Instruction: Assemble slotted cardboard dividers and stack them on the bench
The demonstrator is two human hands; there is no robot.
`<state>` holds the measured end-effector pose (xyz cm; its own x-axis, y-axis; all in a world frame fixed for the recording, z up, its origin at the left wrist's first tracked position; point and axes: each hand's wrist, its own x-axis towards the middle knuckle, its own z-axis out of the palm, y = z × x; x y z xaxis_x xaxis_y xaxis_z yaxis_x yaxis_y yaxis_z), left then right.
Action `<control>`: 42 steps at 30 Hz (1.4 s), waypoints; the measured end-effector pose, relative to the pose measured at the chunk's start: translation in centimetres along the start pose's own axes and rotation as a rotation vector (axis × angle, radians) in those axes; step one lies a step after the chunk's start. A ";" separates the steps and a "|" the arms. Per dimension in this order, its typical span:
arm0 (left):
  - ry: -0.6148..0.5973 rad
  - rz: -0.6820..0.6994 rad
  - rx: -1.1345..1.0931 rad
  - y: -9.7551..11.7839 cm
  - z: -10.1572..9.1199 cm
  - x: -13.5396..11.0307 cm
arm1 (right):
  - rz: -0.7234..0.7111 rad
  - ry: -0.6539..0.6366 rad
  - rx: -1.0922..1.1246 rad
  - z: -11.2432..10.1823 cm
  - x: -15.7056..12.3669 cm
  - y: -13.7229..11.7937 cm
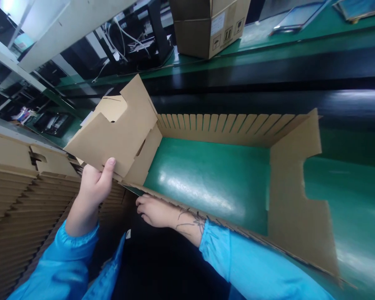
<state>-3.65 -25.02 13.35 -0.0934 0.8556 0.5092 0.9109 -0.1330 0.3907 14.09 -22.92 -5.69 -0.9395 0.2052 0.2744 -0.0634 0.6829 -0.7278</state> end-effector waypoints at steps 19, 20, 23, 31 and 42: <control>0.057 -0.030 0.058 0.9 0.9 -0.5 | 0.010 -0.029 0.015 -0.1 -0.1 -0.1; 0.065 -0.029 0.071 0.9 1.0 -0.6 | 0.006 -0.028 0.013 0.0 -0.1 -0.1; 0.044 -0.022 0.091 0.9 1.1 -0.7 | -0.005 -0.013 0.014 0.0 -0.2 0.0; -0.005 -0.024 -0.004 0.7 0.5 -1.0 | -0.010 0.010 0.036 0.0 -0.2 -0.1; -0.186 0.163 0.148 0.6 -0.1 -1.5 | -0.014 0.006 0.033 0.0 -0.1 -0.1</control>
<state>-3.04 -26.40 12.88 0.1224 0.9078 0.4011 0.9579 -0.2138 0.1915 14.17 -22.99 -5.63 -0.9365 0.1997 0.2881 -0.0877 0.6623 -0.7441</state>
